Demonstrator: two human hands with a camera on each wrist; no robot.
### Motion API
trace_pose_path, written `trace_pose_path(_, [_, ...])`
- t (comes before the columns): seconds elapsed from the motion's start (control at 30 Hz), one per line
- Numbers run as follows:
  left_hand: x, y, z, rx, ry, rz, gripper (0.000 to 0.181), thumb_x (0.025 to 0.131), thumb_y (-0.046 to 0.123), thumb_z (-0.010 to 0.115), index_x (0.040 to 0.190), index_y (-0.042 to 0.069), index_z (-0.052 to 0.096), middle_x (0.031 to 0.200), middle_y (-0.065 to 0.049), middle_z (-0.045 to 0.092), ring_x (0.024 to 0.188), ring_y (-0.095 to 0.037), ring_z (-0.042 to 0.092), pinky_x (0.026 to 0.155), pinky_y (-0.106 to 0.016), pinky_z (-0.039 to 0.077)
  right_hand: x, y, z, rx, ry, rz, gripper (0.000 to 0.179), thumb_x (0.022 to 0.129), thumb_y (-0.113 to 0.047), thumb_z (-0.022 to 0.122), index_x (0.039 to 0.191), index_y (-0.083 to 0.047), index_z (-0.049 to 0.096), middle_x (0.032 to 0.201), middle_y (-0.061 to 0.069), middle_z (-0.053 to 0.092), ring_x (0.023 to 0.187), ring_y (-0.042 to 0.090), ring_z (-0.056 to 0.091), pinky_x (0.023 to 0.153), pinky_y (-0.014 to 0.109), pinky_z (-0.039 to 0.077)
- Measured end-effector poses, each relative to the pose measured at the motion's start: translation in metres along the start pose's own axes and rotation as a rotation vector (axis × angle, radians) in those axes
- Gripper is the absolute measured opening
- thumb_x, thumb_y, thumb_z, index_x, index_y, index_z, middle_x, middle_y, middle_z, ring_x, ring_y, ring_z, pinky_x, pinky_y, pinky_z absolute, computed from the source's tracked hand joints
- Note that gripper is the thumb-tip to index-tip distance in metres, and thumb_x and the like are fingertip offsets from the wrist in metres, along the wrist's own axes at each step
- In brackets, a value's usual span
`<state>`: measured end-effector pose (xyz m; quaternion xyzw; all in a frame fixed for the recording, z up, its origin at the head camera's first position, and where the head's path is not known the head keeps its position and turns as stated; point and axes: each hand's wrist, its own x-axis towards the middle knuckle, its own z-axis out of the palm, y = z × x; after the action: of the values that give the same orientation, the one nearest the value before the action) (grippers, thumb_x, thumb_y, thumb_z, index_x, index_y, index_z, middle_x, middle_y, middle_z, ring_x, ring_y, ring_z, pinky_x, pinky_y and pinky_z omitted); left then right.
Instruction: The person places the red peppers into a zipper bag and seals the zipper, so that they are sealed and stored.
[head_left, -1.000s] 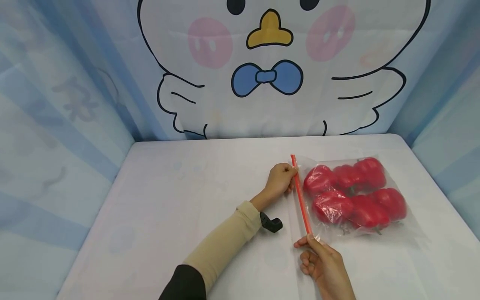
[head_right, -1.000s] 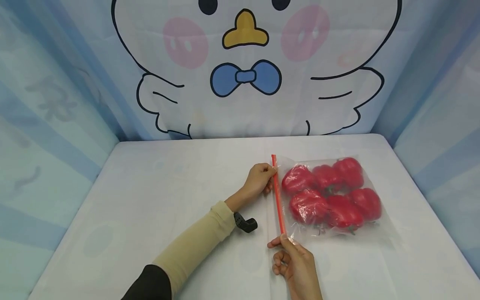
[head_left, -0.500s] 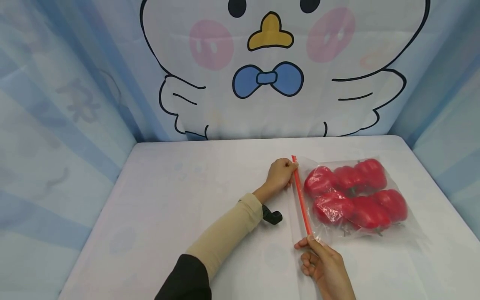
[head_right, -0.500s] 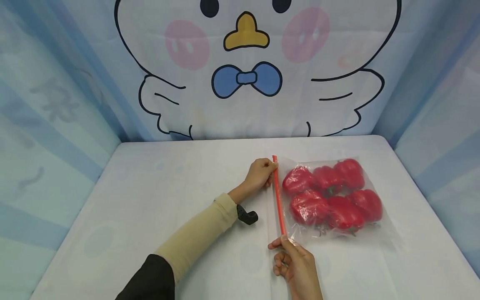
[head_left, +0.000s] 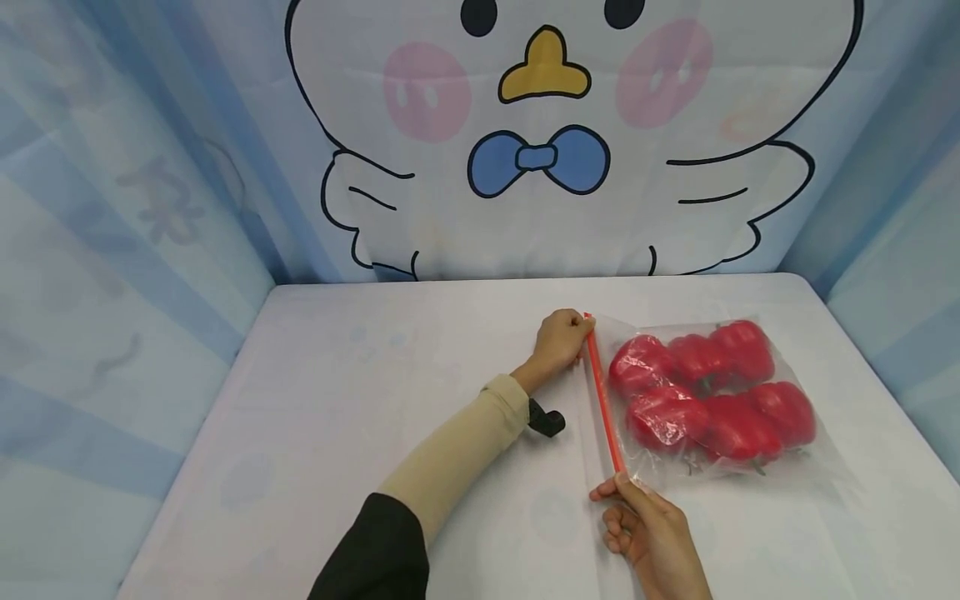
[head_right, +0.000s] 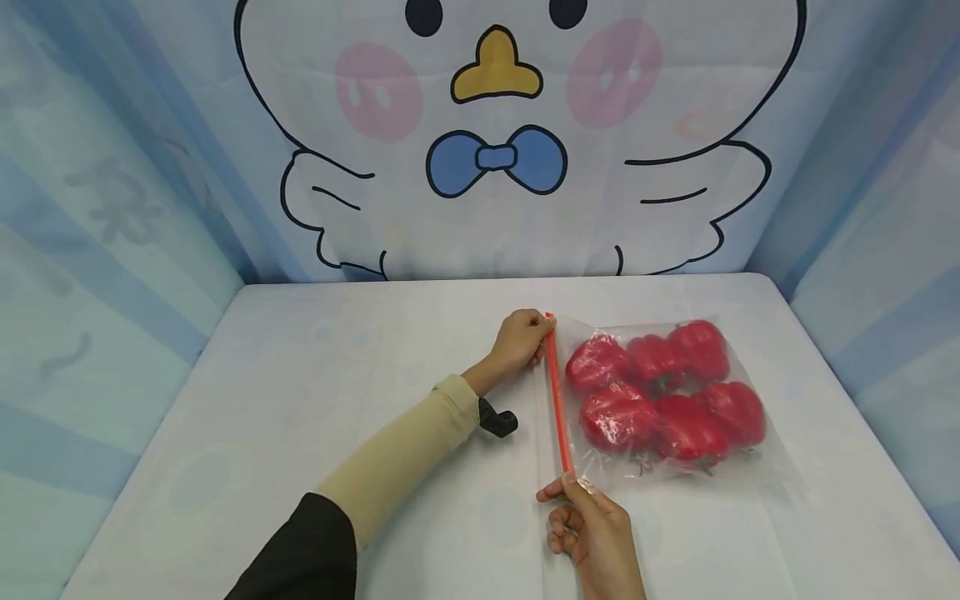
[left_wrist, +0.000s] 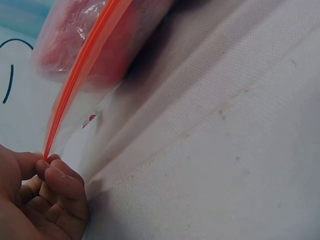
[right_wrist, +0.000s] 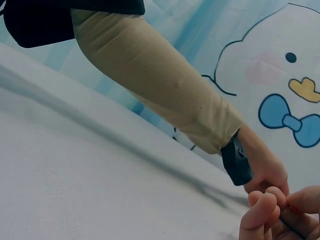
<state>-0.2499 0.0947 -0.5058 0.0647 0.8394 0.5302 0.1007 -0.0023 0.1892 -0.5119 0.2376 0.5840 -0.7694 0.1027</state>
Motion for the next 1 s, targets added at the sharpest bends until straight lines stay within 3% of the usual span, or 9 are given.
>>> trace_pose_path(0.4, [-0.001, 0.004, 0.003, 0.056, 0.059, 0.045, 0.028, 0.107, 0.024, 0.059, 0.088, 0.004, 0.066, 0.057, 0.002, 0.051, 0.04, -0.007, 0.047, 0.046, -0.019, 0.037, 0.0, 0.0, -0.005, -0.021, -0.019, -0.045, 0.038, 0.108, -0.037, 0.055, 0.094, -0.009, 0.075, 0.093, 0.001, 0.071, 0.065, 0.009, 0.05, 0.056, 0.022, 0.046])
trace_pose_path(0.53, [-0.001, 0.0, 0.001, 0.044, 0.073, 0.034, 0.029, 0.107, 0.026, 0.059, 0.09, 0.003, 0.067, 0.056, 0.003, 0.051, 0.04, -0.007, 0.048, 0.045, -0.019, 0.038, -0.001, 0.0, -0.003, -0.028, -0.014, -0.031, 0.037, 0.109, -0.038, 0.055, 0.094, -0.01, 0.075, 0.093, -0.001, 0.071, 0.065, 0.009, 0.05, 0.057, 0.022, 0.046])
trace_pose_path(0.73, [0.0, -0.005, -0.005, 0.054, 0.013, 0.014, 0.03, 0.108, 0.029, 0.058, 0.095, 0.004, 0.068, 0.053, 0.002, 0.051, 0.042, -0.008, 0.048, 0.044, -0.021, 0.04, 0.001, -0.002, -0.004, -0.049, -0.022, 0.013, 0.035, 0.109, -0.038, 0.054, 0.097, -0.011, 0.073, 0.096, -0.002, 0.071, 0.069, 0.01, 0.052, 0.061, 0.025, 0.05])
trace_pose_path(0.83, [-0.003, -0.007, -0.012, 0.103, -0.047, 0.018, 0.032, 0.109, 0.032, 0.055, 0.098, 0.005, 0.069, 0.053, 0.003, 0.051, 0.043, -0.008, 0.048, 0.047, -0.02, 0.041, 0.002, -0.003, -0.011, -0.057, -0.08, 0.06, 0.034, 0.109, -0.035, 0.053, 0.103, -0.009, 0.073, 0.099, -0.002, 0.071, 0.074, 0.011, 0.056, 0.067, 0.025, 0.055])
trace_pose_path(1.0, [-0.016, -0.009, -0.028, 0.197, -0.114, 0.045, 0.034, 0.109, 0.035, 0.053, 0.106, 0.005, 0.069, 0.065, 0.003, 0.056, 0.047, -0.008, 0.05, 0.051, -0.02, 0.042, 0.005, -0.007, -0.032, -0.153, -0.274, 0.161, 0.035, 0.11, -0.033, 0.052, 0.117, -0.004, 0.07, 0.104, -0.002, 0.071, 0.083, 0.013, 0.062, 0.079, 0.024, 0.059])
